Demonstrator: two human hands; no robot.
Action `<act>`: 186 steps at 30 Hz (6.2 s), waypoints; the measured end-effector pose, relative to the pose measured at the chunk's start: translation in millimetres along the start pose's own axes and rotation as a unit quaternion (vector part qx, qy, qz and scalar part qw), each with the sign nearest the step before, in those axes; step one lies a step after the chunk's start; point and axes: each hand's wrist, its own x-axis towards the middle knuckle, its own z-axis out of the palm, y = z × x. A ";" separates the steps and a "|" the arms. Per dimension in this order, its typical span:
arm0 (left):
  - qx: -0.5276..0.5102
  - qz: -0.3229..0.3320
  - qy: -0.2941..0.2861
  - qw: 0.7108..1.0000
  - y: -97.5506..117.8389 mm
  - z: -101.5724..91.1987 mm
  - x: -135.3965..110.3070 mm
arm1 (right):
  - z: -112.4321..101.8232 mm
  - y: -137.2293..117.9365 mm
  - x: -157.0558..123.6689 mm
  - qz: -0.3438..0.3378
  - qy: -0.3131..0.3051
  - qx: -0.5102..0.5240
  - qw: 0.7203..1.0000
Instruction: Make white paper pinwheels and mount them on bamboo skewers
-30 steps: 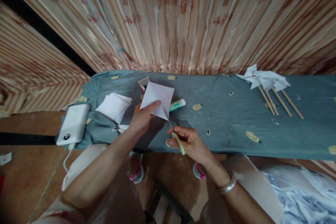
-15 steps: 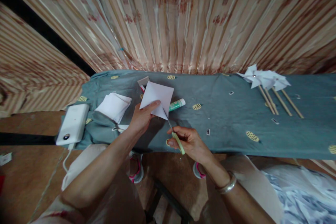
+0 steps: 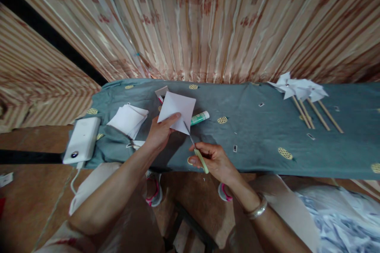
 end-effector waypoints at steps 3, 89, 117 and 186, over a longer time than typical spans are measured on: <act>-0.001 0.003 -0.002 1.000 0.6 -0.3 -0.7 | 0.8 -0.7 -0.2 -0.004 0.002 0.000 1.000; 0.029 -0.012 -0.046 0.998 -0.5 2.3 -7.9 | 3.4 -6.9 0.7 -0.002 0.033 0.017 0.999; 0.045 -0.021 -0.040 0.998 2.2 4.0 -10.5 | 8.0 -11.9 0.9 0.008 0.055 0.018 0.998; 0.096 -0.029 -0.108 0.989 -13.2 2.3 -5.5 | -41.5 -32.0 25.1 -0.109 0.214 0.099 0.966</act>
